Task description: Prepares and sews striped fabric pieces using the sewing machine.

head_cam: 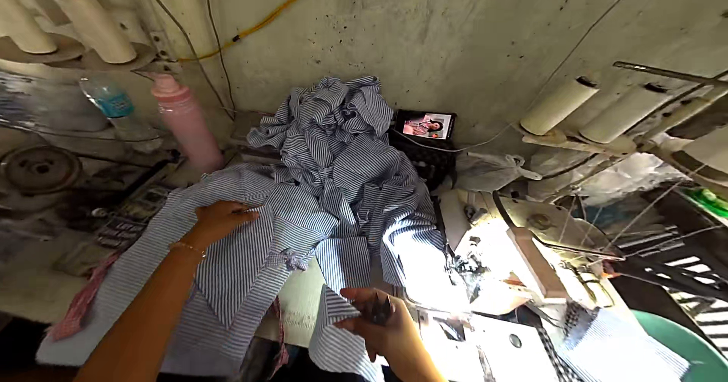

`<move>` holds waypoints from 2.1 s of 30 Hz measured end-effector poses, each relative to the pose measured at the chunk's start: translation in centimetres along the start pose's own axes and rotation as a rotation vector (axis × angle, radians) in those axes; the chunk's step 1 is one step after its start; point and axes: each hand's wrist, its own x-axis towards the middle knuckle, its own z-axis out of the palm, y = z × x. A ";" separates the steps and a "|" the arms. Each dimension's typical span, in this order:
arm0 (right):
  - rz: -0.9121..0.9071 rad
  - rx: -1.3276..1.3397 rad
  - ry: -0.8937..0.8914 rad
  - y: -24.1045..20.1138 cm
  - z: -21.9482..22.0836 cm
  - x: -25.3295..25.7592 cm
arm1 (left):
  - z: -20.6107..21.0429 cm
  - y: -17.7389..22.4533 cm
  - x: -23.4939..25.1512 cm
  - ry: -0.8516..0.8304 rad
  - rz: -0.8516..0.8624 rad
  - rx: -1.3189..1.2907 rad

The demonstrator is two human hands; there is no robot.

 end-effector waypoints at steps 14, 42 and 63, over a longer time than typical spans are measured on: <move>-0.662 -0.794 0.062 -1.0 2.0 -2.6 | 1.6 8.6 -6.8 0.421 0.543 -0.112; -0.571 -0.172 0.568 1.0 -3.4 -1.9 | 13.5 17.5 -11.7 0.135 0.812 -0.687; -0.447 -0.321 0.508 0.9 -3.9 -2.5 | 13.1 16.6 -14.0 -0.274 0.427 -1.004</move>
